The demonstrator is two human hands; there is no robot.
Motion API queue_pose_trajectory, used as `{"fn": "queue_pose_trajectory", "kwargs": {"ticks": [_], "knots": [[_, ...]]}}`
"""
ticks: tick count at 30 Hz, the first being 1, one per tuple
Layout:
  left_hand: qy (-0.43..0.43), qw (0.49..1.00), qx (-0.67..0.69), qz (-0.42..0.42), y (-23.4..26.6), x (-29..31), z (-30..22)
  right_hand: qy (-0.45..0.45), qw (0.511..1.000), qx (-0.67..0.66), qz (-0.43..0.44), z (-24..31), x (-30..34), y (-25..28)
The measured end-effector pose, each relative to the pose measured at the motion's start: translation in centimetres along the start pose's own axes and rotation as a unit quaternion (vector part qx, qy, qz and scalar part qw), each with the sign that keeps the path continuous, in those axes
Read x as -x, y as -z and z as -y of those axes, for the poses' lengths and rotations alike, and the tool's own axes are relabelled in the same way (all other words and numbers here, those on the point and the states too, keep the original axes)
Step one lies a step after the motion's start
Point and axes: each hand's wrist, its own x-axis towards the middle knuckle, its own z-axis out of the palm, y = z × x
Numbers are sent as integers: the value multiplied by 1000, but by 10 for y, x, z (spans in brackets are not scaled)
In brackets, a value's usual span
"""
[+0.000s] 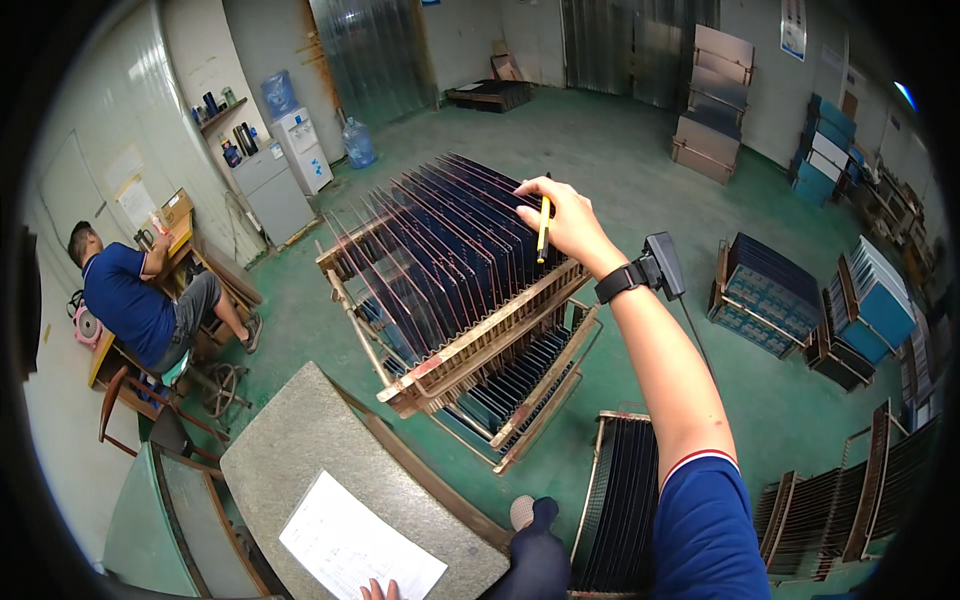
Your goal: The recorder is inspecting blue circuit board sheets, sorting them into a rack, and filling out a production log.
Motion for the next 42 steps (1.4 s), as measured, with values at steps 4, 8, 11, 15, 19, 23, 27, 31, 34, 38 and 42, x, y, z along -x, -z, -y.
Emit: {"fn": "queue_pose_trajectory", "kwargs": {"ticks": [4, 8, 11, 15, 19, 23, 27, 31, 34, 38, 42], "knots": [[3, 1000, 0, 1, 1, 1, 0, 21, 994, 85, 58, 10, 2, -10], [-5, 1000, 2, 4, 3, 0, -1, 10, 996, 65, 62, 13, 0, -8], [-2, 1000, 17, 14, 6, 1, -2, 39, 995, 53, 70, 26, -2, -14], [-12, 1000, 13, 3, 6, 2, -1, 29, 987, 122, 97, 37, 4, -21], [-14, 1000, 14, 4, 3, 1, -1, 8, 988, 101, 120, 40, 0, -21], [-8, 1000, 14, -1, -2, 1, 5, 31, 984, 99, 142, 55, 3, -32], [-78, 995, 42, -46, -17, -2, 19, -5, 981, 123, 151, 58, 3, -37], [-16, 999, 29, 5, 6, 0, -3, -1, 980, 69, 188, 87, 9, -44], [-76, 997, 10, -23, -12, 0, 17, 0, 976, 90, 196, 87, 7, -43], [-80, 989, 92, -78, -18, -1, 15, 16, 975, 97, 199, 86, 4, -45], [-75, 992, 74, -72, -22, -1, 17, 37, 977, 82, 193, 105, 8, -53]]}}
